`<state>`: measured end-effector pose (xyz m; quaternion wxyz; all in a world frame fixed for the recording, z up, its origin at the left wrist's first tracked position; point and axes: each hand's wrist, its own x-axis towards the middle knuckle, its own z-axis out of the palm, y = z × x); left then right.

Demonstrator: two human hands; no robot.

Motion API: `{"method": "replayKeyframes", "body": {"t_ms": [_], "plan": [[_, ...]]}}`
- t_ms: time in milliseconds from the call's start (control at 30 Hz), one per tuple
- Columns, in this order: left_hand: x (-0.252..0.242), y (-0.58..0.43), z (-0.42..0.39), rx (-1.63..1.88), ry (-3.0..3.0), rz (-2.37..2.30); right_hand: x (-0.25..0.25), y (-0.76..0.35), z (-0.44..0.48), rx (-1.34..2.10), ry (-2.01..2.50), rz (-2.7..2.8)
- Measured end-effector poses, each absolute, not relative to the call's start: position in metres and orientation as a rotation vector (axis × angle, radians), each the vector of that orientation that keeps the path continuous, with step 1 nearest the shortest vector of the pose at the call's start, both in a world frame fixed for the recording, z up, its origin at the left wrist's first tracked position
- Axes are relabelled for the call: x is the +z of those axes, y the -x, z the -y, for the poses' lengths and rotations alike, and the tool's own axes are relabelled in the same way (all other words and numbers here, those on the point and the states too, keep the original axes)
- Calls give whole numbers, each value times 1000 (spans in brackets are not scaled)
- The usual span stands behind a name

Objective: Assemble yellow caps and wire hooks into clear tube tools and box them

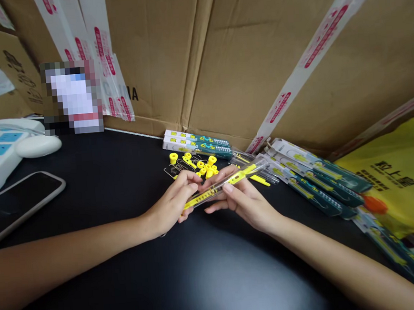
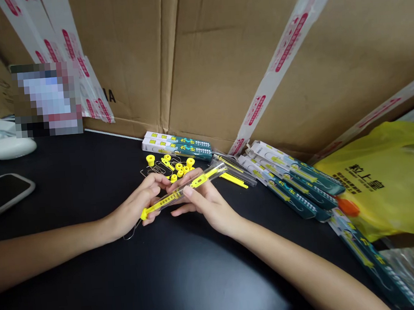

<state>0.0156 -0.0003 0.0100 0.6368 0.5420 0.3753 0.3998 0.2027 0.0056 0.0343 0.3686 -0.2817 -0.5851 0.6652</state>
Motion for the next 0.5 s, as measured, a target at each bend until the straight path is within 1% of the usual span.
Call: {"method": "replayKeyframes", "body": {"t_ms": [167,500], "plan": [[13,-16,-2,927,-1232,-730,34,-206,-12,1677,746,1448],[12,-13,-5,976,-1211,-562,36,-213,-30,1488,847,1257]]}}
